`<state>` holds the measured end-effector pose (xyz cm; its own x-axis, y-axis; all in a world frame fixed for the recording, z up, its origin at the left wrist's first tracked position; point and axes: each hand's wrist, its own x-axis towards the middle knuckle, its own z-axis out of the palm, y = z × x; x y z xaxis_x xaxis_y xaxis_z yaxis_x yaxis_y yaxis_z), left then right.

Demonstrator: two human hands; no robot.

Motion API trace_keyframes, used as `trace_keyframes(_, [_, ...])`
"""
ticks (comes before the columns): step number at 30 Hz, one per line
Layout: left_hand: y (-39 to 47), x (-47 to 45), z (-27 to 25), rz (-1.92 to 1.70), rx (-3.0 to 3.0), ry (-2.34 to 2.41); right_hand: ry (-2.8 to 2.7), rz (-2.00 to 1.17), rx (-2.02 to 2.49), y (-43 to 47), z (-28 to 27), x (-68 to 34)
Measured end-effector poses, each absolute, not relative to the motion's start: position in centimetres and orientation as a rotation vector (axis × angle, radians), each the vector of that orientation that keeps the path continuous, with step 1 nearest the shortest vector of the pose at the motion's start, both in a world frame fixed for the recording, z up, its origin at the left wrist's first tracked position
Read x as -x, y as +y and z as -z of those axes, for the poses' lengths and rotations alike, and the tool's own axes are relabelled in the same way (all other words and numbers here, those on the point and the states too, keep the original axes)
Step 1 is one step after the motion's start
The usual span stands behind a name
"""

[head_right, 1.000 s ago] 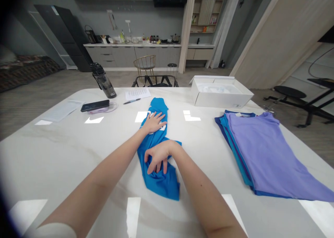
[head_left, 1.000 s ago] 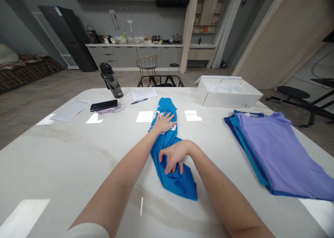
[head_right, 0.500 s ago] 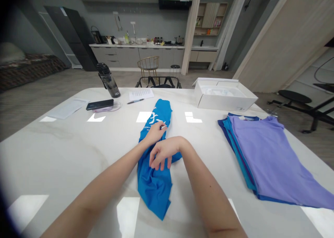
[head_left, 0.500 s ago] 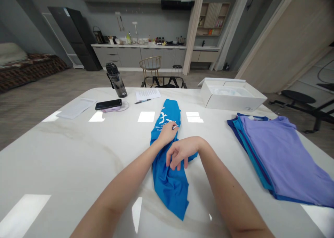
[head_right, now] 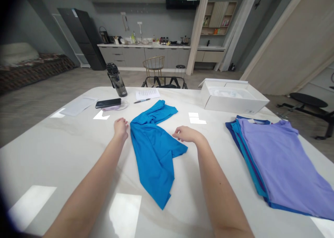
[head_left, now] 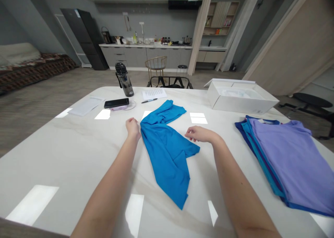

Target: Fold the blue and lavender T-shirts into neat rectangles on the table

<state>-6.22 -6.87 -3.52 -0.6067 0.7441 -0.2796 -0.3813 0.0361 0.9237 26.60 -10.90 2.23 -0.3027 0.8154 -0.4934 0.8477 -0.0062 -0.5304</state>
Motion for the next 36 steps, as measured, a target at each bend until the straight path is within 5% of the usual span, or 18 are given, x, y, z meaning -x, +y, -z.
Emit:
trace_keyframes(2, [-7.1, 6.3, 3.3, -1.711, -0.991, 1.688, 2.234, 1.239, -1.791, -10.9, -1.5, -25.6])
trace_keyframes(6, [-8.0, 3.3, 4.1, -1.004, -2.170, 1.526, 2.382, 1.140, -1.745, -11.1, -0.1, -23.3])
trace_keyframes(16, [-9.3, 0.6, 4.7, -0.234, -2.318, 1.743, 2.004, 1.443, -1.197, -14.6, -1.0, -18.4])
trace_keyframes(26, [-6.4, -2.3, 4.5, -0.261, -2.343, 1.786, 1.618, 1.779, -0.669, -18.0, -1.6, -15.0])
trace_keyframes(36, [-6.6, 0.4, 4.7, -0.843, -1.949, 1.544, 1.961, 1.575, -1.309, -13.9, -2.5, -21.0])
